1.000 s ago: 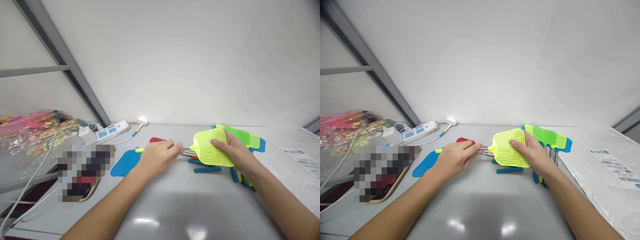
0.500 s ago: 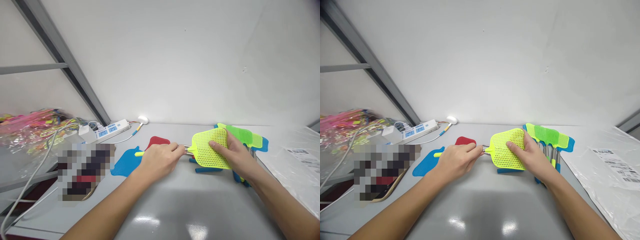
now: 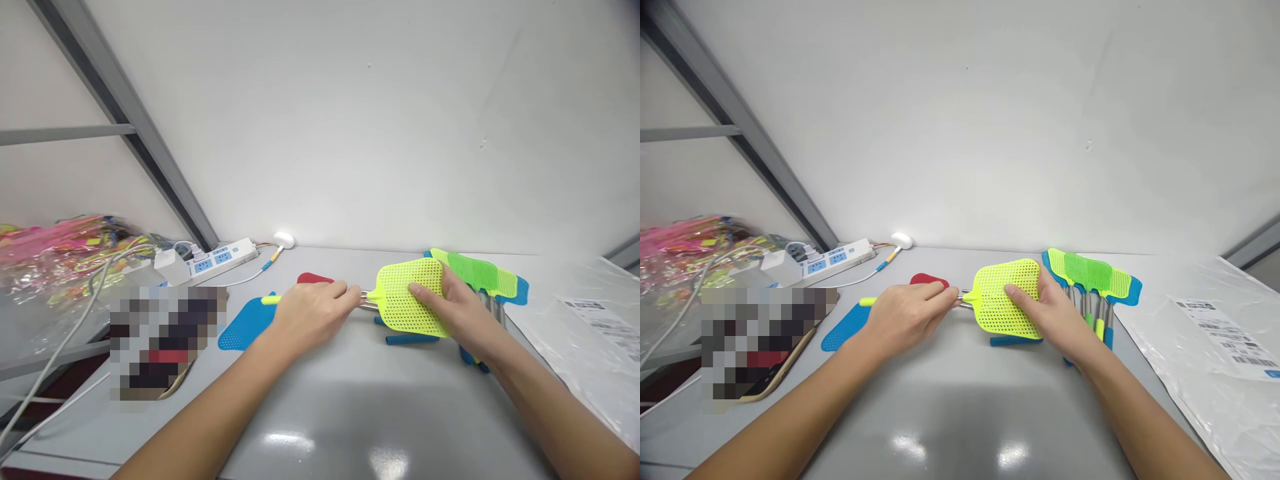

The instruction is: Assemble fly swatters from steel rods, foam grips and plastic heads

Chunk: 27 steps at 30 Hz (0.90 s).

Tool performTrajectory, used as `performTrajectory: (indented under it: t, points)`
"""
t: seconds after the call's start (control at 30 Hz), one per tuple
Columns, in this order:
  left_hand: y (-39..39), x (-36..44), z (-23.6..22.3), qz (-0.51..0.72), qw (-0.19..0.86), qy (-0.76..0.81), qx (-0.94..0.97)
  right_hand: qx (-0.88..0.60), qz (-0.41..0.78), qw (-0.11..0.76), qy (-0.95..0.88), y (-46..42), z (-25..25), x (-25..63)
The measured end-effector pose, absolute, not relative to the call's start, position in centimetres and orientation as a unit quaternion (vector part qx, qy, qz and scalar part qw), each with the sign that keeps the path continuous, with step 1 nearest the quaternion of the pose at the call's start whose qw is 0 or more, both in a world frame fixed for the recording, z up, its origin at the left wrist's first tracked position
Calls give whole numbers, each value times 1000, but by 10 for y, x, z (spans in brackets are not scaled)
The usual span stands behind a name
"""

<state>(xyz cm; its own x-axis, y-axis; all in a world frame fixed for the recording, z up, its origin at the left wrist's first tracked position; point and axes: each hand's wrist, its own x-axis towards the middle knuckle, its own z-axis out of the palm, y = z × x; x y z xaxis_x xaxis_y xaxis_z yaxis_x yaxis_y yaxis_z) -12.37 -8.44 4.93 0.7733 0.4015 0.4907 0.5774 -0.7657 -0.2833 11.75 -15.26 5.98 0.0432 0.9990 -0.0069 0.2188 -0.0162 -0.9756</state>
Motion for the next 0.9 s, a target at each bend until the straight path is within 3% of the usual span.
performTrajectory:
  t: [0.07,0.17,0.23,0.3,0.43,0.9]
  points:
    - [-81,-126,52,-205,205,-286,-913,-590,311,465,-582,-151,55,116]
    - [-81,-124,53,-208,192,-310,-908,-594,-51,478,-644,-150,45,106]
    - [-85,-120,52,-214,189,-313,-906,-554,-225,430,-677,-151,40,96]
    - [-91,-114,51,-224,187,-309,-905,-522,-306,370,-705,-153,37,85]
    - [-103,-104,49,-221,176,-302,-910,-505,-345,322,-723,-155,37,74]
    - [-105,-106,64,-105,85,-356,-925,-491,-321,289,-756,-148,41,86]
